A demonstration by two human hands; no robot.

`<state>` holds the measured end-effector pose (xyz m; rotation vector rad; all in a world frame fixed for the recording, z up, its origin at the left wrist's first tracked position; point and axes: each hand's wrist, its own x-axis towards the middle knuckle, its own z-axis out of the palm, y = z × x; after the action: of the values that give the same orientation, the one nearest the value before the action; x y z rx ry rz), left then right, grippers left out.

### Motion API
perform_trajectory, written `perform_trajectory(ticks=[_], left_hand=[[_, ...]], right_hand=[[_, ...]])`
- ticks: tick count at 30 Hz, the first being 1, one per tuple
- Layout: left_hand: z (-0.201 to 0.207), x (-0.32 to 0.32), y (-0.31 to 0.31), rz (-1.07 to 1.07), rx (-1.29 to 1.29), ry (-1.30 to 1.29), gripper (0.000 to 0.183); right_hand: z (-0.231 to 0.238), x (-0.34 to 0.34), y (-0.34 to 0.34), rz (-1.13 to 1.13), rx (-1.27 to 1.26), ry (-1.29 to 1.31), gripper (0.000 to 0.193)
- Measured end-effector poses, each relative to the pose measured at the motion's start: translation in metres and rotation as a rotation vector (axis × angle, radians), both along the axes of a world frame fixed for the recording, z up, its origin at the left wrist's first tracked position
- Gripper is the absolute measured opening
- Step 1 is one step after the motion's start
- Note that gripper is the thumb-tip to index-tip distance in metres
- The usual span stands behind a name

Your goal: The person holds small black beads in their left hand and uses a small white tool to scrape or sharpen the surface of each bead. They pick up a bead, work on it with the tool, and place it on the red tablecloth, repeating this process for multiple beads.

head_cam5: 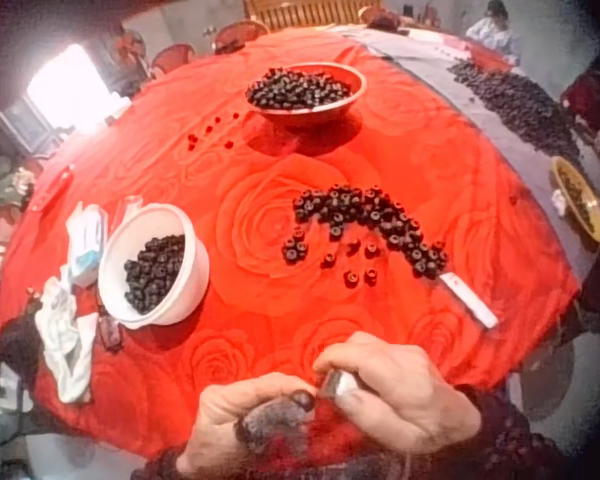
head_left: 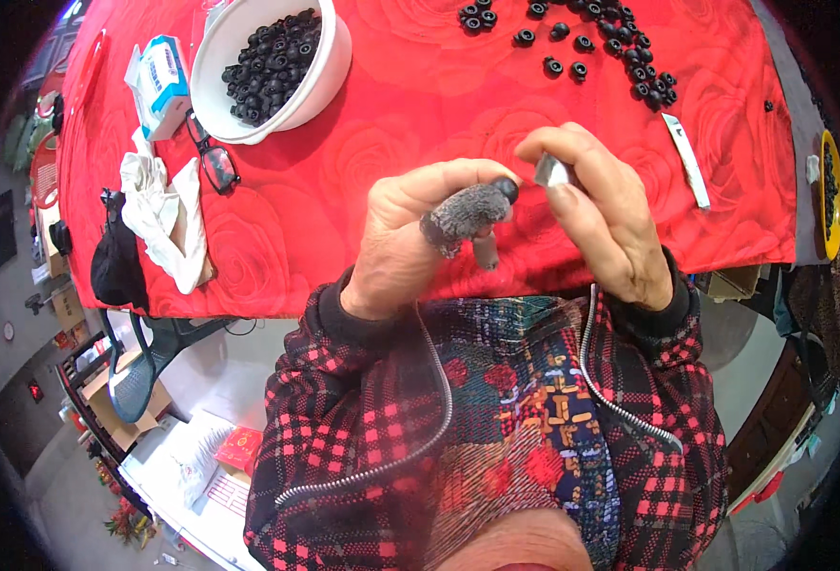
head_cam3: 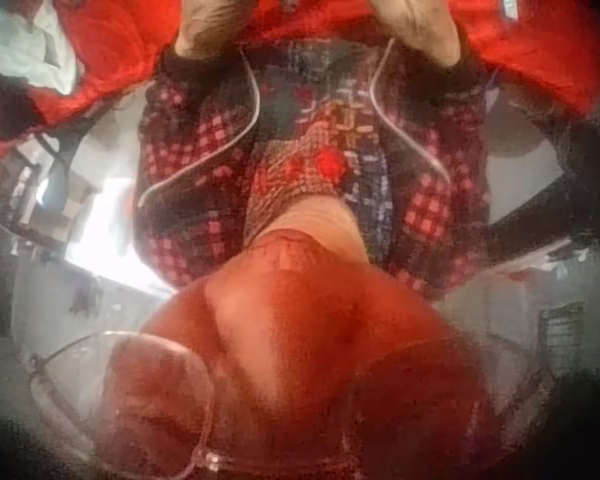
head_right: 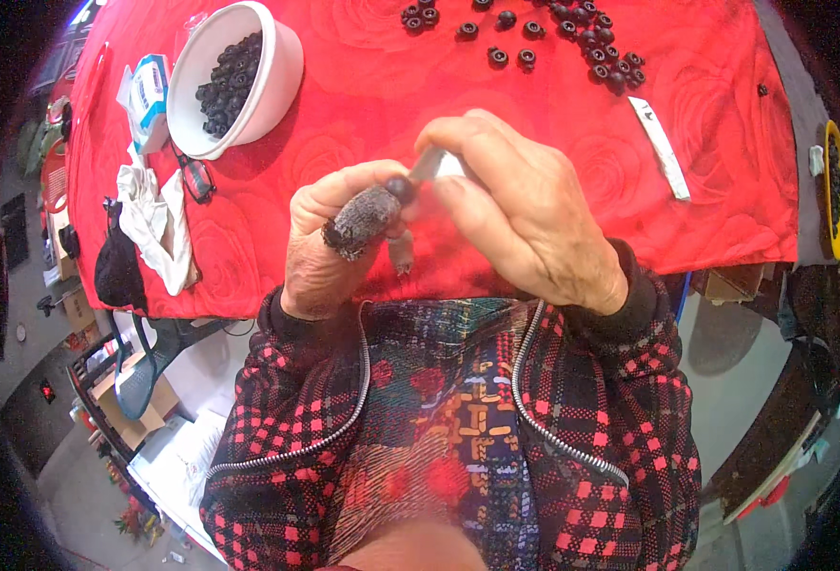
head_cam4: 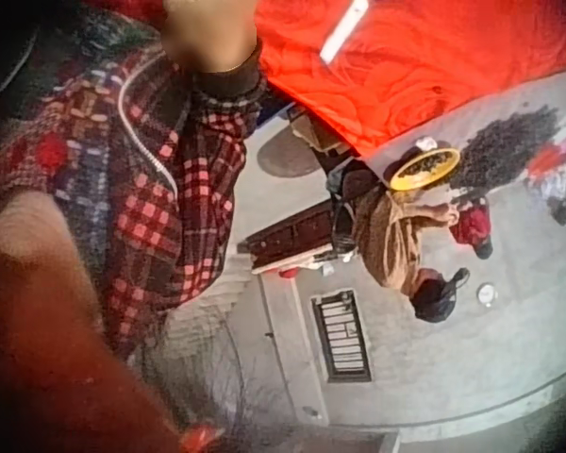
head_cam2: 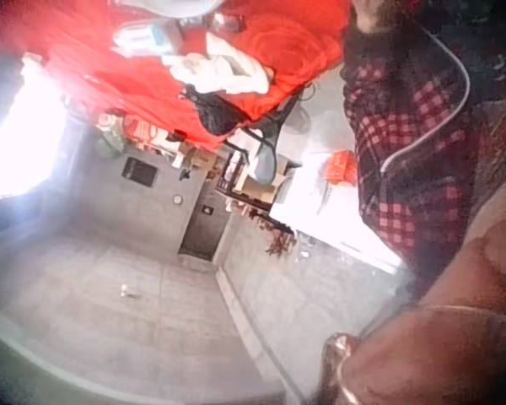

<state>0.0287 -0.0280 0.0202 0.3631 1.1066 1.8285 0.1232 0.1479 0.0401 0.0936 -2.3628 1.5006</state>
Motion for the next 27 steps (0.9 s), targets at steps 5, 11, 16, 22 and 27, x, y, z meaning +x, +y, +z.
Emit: perform_trajectory(ticks=[5, 11, 16, 22, 27], left_hand=[[0.001, -0.001, 0.002, 0.014, -0.041, 0.015, 0.022], [-0.001, -0.001, 0.002, 0.021, -0.065, 0.032, 0.023], [-0.002, -0.003, 0.002, -0.009, -0.055, -0.029, 0.023], [-0.003, -0.003, 0.002, -0.015, -0.08, -0.031, 0.023], [-0.003, -0.004, 0.003, -0.057, -0.077, -0.109, 0.023]], right_hand=[[-0.006, -0.005, -0.002, -0.002, 0.042, -0.01, 0.021], [-0.007, -0.006, -0.001, 0.016, 0.052, -0.03, 0.019], [-0.008, -0.006, 0.002, 0.034, 0.065, -0.026, 0.02], [-0.01, -0.006, 0.005, 0.051, 0.11, -0.046, 0.02], [-0.016, -0.006, 0.008, 0.092, 0.065, -0.042, 0.02]])
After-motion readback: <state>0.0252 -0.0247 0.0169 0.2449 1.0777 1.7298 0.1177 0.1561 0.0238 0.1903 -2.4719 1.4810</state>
